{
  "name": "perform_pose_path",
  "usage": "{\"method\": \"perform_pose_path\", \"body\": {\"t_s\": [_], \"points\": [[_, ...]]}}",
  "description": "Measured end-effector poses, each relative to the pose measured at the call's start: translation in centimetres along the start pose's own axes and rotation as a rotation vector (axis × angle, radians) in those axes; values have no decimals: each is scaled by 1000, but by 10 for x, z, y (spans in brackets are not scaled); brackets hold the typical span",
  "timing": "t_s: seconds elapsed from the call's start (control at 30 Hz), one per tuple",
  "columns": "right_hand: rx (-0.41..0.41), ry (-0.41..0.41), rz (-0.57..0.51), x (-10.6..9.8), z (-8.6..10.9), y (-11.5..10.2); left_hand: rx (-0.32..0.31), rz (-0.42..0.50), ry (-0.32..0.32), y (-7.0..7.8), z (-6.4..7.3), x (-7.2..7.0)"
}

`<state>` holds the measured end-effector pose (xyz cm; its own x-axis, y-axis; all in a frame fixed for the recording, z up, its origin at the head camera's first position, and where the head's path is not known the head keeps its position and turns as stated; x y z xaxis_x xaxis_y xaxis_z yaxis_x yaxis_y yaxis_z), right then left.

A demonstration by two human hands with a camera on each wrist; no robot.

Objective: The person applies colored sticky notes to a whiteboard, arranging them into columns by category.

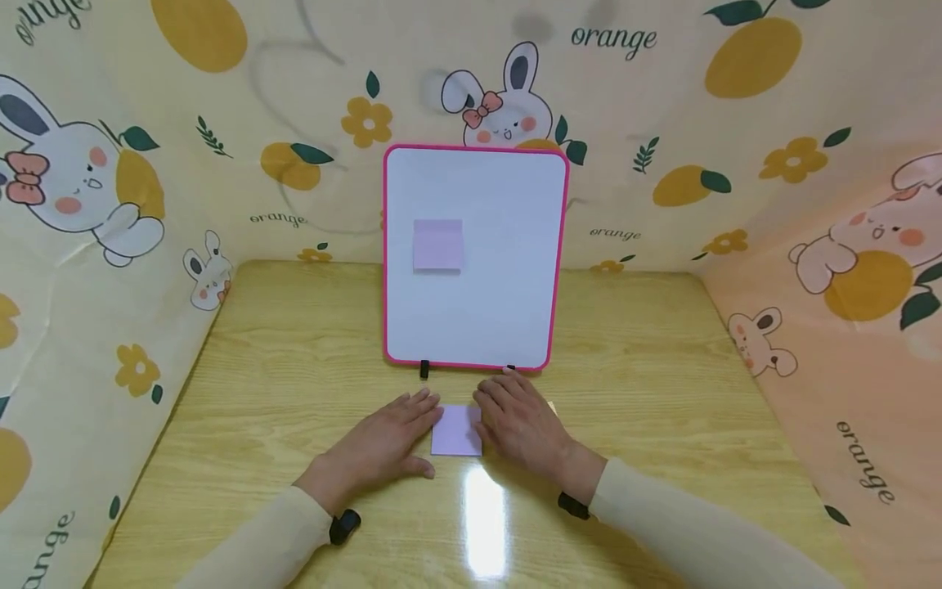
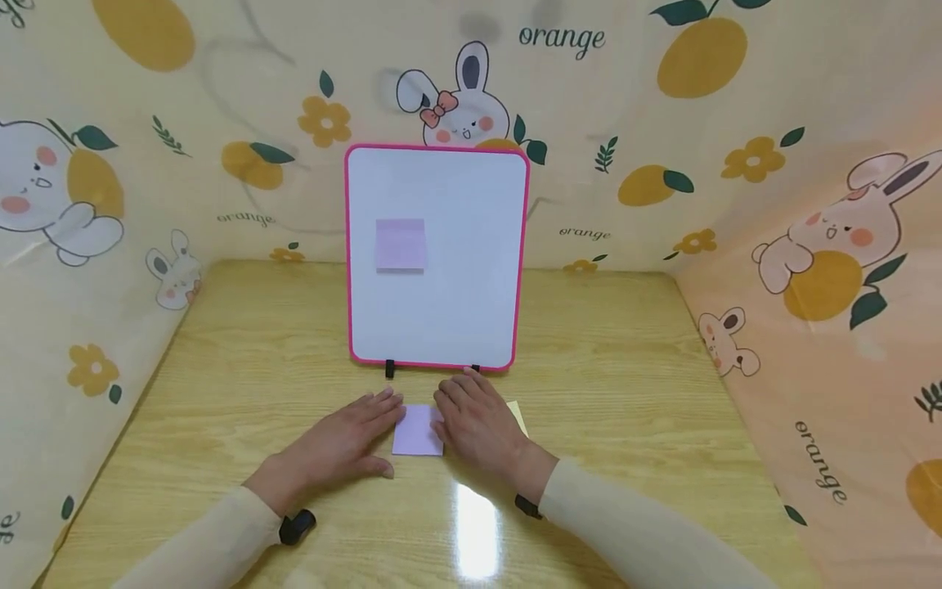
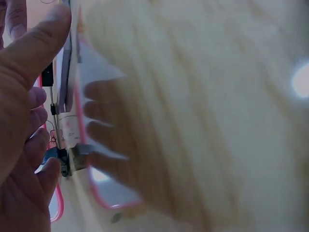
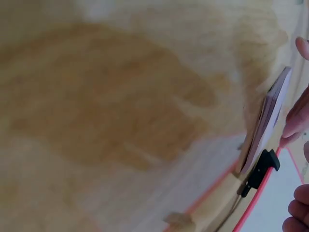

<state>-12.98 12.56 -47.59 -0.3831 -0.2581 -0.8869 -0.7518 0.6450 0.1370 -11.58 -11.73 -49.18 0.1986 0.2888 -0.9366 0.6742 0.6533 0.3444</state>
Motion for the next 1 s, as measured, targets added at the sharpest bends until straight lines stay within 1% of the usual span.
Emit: {"method": "perform_pose_path", "body": {"t_s": [0.17,0.27,0.4,0.53,0.73,0.83,1.0], "points": [[-61,-23,-35,0,3,-8,20,-13,-14,-2,0,6],[-83,-49,-46,1,6,-13,18,-38,-23,-3,1,9],[-89,-102,-41,4,9,-18,22,-45,-29,0,2,11],[-96,-158,-42,8,12,-21,32,-35,-18,3,3,12],[-74,-227,-73,11,15,-25,10,-36,-24,4,2,13],[-68,-234,-72,13,15,-26,5,-28,-26,4,1,13],[-66,-198,-70,13,12,-27,5,-20,-33,5,0,12]]}}
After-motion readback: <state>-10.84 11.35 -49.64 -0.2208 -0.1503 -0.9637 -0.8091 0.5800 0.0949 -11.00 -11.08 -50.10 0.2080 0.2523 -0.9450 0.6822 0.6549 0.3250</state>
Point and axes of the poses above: each hand's wrist, its own z-axis away from the middle knuckle, its own x-axis out of the palm, y = z × x, the point moved 3 cm from there along -z, towards the middle knuckle, and after that the axes turned 4 degrees about y, right-handed, at the moved point
